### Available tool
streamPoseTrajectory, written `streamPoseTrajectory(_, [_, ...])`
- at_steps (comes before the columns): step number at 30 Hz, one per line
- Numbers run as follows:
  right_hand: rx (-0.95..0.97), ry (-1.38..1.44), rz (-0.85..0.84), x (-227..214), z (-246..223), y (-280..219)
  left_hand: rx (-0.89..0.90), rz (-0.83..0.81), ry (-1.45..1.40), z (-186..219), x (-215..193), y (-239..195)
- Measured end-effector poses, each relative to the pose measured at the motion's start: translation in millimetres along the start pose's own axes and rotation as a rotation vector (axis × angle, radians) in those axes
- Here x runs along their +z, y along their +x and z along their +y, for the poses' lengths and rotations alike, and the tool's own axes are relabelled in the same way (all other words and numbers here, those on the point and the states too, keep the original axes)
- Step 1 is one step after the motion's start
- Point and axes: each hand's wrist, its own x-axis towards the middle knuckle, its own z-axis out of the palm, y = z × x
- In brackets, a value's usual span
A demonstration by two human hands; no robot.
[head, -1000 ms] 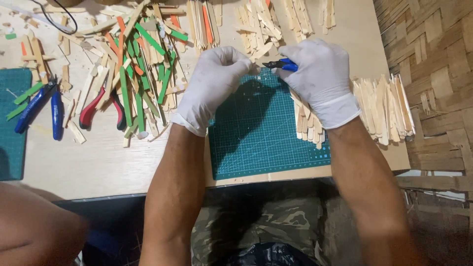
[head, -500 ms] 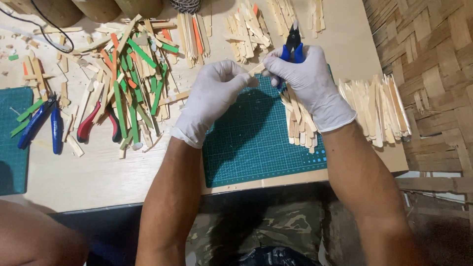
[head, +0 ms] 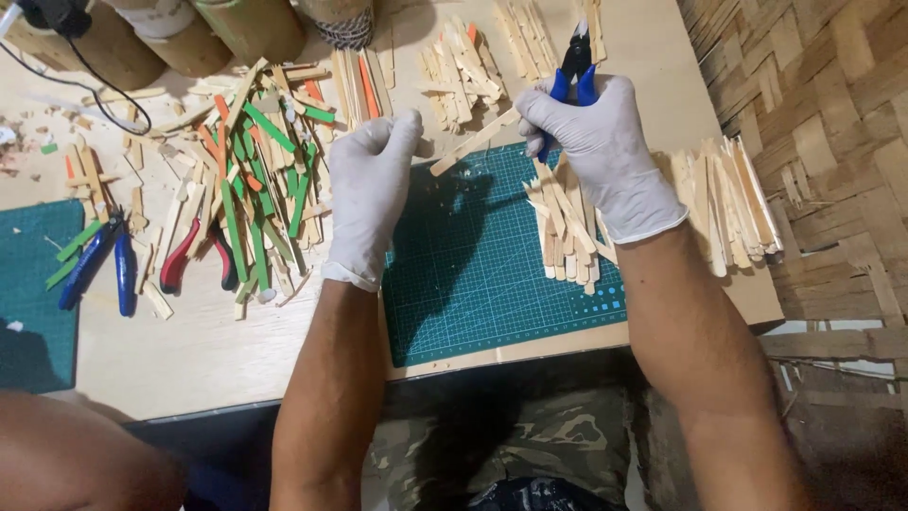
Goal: Trimming the ends of popsicle sticks using a small hand cutter for craft work
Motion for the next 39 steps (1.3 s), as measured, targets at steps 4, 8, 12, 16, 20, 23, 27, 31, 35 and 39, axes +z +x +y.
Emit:
streamPoseTrajectory(4, [-0.006, 0.06, 0.008, -2, 0, 1, 0.081, -0.027, -0.091, -2, 3, -1])
streamPoseTrajectory(8, [-0.033, 0.048, 0.013, -3, 0, 2, 0.048, -0.232, -0.351, -2, 2, -2])
streamPoseTrajectory(12, [-0.024, 0.089, 0.059, -6, 2, 5, -0.056, -0.299, -0.305, 19, -1, -16])
streamPoseTrajectory(16, [-0.046, 0.085, 0.043, -6, 3, 5, -0.015, -0.301, -0.342, 14, 2, -15])
streamPoseTrajectory(20, [-0.058, 0.076, 0.062, -2, 3, 4, -0.004, -0.301, -0.315, 9, 2, -12])
streamPoseTrajectory(23, [-0.083, 0.065, 0.053, 1, 1, 2, -0.002, -0.307, -0.316, 6, 1, -11])
streamPoseTrajectory(27, [-0.164, 0.058, 0.009, -1, 2, 1, 0.035, -0.306, -0.307, 3, 1, -8])
streamPoseTrajectory(31, [-0.178, 0.038, 0.006, 0, 1, 1, -0.001, -0.313, -0.315, 9, -1, -11])
streamPoseTrajectory(35, [-0.131, 0.048, 0.04, 0, 0, 2, -0.013, -0.349, -0.275, 11, -4, -12])
streamPoseTrajectory(39, [-0.117, 0.102, 0.036, -2, 0, 2, -0.037, -0.331, -0.238, 7, -2, -10])
